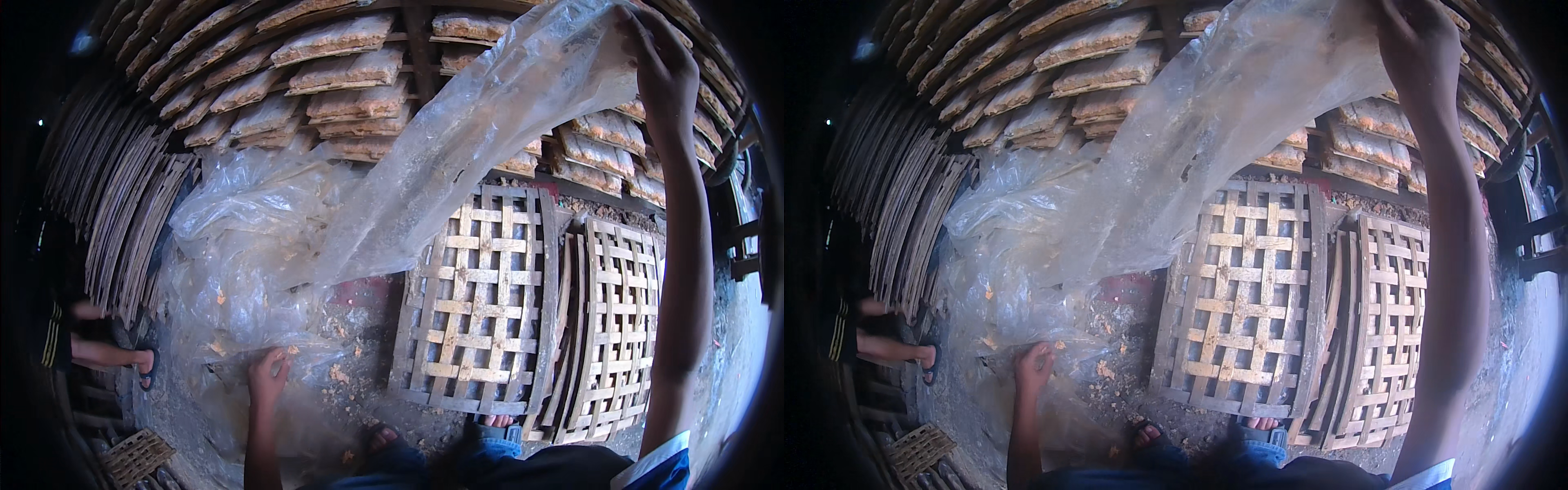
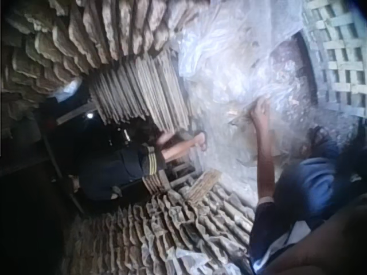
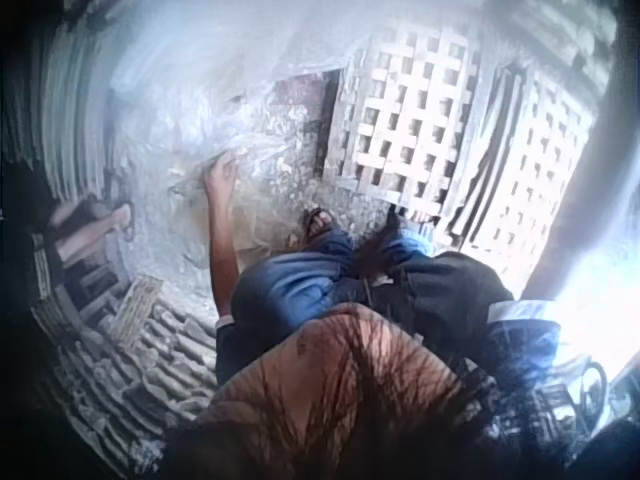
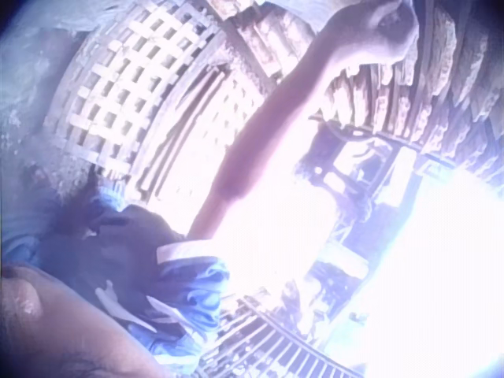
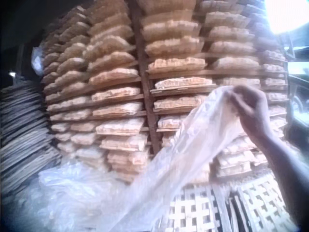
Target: The person repeatedly places a plastic sheet onto a wooden lattice tray, then places another lattice tray on top, forming a sandwich. The person repeats this process multiple times, stacking the assembled units. The person handles the trays and plastic sheets by hand.
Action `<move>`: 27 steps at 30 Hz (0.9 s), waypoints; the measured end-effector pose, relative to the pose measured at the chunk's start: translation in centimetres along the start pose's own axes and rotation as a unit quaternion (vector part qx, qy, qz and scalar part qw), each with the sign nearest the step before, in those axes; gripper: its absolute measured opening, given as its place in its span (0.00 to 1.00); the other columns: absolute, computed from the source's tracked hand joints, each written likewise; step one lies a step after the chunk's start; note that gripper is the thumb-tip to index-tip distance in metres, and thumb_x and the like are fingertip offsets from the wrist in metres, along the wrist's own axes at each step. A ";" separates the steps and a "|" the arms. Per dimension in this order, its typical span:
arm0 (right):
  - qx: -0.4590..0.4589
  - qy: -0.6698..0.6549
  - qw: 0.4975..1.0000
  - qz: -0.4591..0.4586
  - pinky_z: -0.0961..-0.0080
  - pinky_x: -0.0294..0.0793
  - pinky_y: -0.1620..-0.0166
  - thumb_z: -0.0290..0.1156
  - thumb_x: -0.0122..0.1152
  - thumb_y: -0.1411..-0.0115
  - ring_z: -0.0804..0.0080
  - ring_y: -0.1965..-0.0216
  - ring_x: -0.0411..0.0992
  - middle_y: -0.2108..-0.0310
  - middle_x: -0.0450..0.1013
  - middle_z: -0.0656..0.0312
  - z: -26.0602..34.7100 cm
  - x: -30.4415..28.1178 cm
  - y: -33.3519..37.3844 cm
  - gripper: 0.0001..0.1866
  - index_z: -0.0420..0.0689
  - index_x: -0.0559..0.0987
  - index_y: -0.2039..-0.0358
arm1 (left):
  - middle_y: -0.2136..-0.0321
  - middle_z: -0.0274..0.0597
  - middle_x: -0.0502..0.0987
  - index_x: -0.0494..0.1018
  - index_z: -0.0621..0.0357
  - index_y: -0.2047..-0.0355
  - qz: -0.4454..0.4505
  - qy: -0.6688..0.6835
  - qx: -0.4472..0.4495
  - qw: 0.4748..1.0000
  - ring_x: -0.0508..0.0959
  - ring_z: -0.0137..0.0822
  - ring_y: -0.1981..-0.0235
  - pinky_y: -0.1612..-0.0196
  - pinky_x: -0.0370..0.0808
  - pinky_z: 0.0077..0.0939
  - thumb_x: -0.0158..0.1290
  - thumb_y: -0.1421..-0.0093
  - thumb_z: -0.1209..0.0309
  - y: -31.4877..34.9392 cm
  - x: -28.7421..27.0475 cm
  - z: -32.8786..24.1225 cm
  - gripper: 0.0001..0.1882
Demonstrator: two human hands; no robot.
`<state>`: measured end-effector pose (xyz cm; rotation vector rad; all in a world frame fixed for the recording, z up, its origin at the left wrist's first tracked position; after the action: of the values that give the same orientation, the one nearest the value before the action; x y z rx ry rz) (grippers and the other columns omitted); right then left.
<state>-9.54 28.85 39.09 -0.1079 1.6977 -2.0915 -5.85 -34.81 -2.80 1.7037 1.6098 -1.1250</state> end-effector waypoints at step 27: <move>0.284 -0.059 0.550 0.784 0.50 0.80 0.52 0.58 0.60 0.34 0.43 0.61 0.81 0.68 0.82 0.48 10.5 -8.6 37.2 0.31 0.45 0.77 0.43 | 0.72 0.49 0.84 0.81 0.49 0.50 0.335 -0.249 0.121 0.901 0.85 0.49 0.63 0.47 0.72 0.41 0.68 0.46 0.59 -6.1 14.4 -9.7 0.24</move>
<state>12.34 17.09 8.24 1.0393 0.3052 -0.9022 -10.68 -18.20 -9.12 1.7226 0.5149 -1.2721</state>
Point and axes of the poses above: each hand's wrist, its own y-axis away from the middle knuckle, its own x-axis out of the palm, z = x × y, the point moved 9 cm from there along -y, towards the middle knuckle
